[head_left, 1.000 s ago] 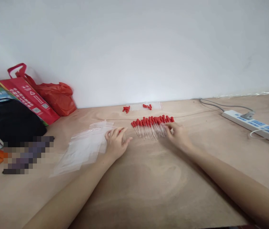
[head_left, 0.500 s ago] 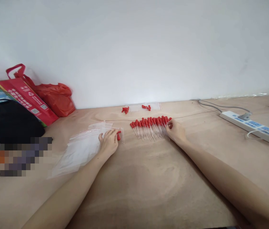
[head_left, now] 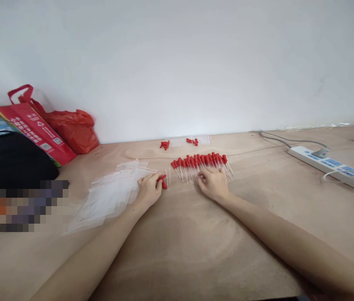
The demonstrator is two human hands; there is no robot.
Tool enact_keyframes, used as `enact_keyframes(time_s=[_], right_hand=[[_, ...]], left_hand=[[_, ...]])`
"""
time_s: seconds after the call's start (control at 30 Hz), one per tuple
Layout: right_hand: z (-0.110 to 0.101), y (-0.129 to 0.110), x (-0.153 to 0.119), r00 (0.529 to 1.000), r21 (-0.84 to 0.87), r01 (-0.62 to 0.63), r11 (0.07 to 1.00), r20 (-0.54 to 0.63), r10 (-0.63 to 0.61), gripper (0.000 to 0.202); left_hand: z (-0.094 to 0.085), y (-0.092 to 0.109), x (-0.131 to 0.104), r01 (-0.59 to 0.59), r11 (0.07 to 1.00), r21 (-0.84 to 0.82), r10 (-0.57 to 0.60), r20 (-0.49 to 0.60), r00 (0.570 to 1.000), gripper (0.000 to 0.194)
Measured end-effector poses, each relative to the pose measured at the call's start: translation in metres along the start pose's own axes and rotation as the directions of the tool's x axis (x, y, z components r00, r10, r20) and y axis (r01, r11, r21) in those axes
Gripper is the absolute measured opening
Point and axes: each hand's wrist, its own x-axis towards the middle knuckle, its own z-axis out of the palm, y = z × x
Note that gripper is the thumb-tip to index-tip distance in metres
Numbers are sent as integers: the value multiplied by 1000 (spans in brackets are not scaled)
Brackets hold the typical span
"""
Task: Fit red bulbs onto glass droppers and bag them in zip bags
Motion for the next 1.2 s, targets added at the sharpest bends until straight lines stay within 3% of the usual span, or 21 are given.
enact_keyframes(time_s=[0.1,0.27,0.4,0.67,0.77,0.87,0.97,1.07,1.2], right_hand=[[7,-31,1,997,48,31,998,67,-34,18],[21,-66,14,976,39,-134,990,180,125,24],[27,-75,27,943,-58,-207,977,256,215,25],[30,-90,46,894,-147,-159,976,398,206,24],[33,-95,46,897,-175,-137,975,395,197,24],[29,-87,39,954,-148,-106,983,264,142,23],[17,-59,23,991,-30,10,999,131,-6,21],[1,-19,0,980,194,140,971,114,-164,16],[-20,25,-30,973,390,174,904,70,-218,15]], left_hand=[[4,6,-3,-23,992,-124,22,-6,1000,25],[11,0,-1,57,961,-272,-79,-69,994,26],[12,-6,2,141,954,-266,-175,-107,979,27],[10,-6,2,159,966,-202,-181,-96,979,30],[8,-5,1,132,972,-195,-155,-106,982,23],[5,-3,0,90,976,-201,-122,-154,980,17],[1,1,-3,-3,978,-209,-37,-190,981,14],[-3,10,-8,-136,975,-177,107,-163,981,18],[-4,26,-18,-322,937,-140,313,-78,946,16]])
